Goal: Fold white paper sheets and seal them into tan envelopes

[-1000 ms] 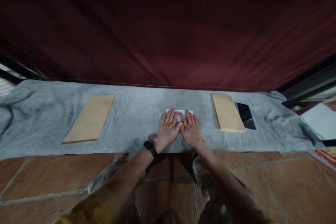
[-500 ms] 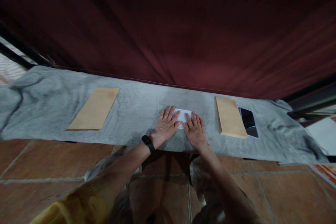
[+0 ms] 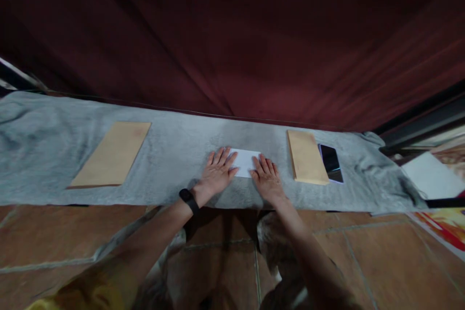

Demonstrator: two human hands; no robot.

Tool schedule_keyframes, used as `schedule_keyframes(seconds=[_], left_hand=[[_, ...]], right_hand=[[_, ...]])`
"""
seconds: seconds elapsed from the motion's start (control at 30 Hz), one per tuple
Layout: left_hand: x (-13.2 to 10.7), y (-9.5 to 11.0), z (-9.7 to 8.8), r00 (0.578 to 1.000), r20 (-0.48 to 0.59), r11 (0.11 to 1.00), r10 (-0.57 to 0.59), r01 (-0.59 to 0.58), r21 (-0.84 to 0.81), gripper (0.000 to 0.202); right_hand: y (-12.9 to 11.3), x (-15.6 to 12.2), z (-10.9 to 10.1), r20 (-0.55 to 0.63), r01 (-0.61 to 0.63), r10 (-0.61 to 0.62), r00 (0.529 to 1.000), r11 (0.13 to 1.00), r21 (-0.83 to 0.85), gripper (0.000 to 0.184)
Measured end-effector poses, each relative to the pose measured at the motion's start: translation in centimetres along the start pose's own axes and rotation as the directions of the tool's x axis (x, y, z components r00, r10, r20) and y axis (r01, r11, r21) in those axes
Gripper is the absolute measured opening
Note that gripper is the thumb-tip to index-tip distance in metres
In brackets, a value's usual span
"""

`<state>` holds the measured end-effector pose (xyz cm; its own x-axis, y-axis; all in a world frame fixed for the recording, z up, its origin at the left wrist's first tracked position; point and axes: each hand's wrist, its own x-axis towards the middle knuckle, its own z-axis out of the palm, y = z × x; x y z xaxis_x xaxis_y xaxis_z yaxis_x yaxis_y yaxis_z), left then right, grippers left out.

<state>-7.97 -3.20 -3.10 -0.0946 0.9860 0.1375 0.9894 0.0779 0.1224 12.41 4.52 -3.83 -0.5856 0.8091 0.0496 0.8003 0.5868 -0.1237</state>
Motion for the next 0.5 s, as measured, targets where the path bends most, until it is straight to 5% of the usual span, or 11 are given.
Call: schedule_keyframes(seconds=[0.3, 0.5], left_hand=[[-0.2, -1.7, -0.6, 1.0, 0.02, 1.0, 0.012, -0.012, 0.026, 0.059], [-0.3, -2.8, -0.4, 1.0, 0.002, 0.999, 0.029, -0.029, 0.037, 0.061]], right_hand=[[1.4, -0.2, -1.7, 0.088, -0.037, 0.032, 0.996, 0.998, 0.052, 0.057], [1.3, -0.2, -2.0, 0.044, -0.038, 0.036, 0.998, 0.998, 0.048, 0.054]])
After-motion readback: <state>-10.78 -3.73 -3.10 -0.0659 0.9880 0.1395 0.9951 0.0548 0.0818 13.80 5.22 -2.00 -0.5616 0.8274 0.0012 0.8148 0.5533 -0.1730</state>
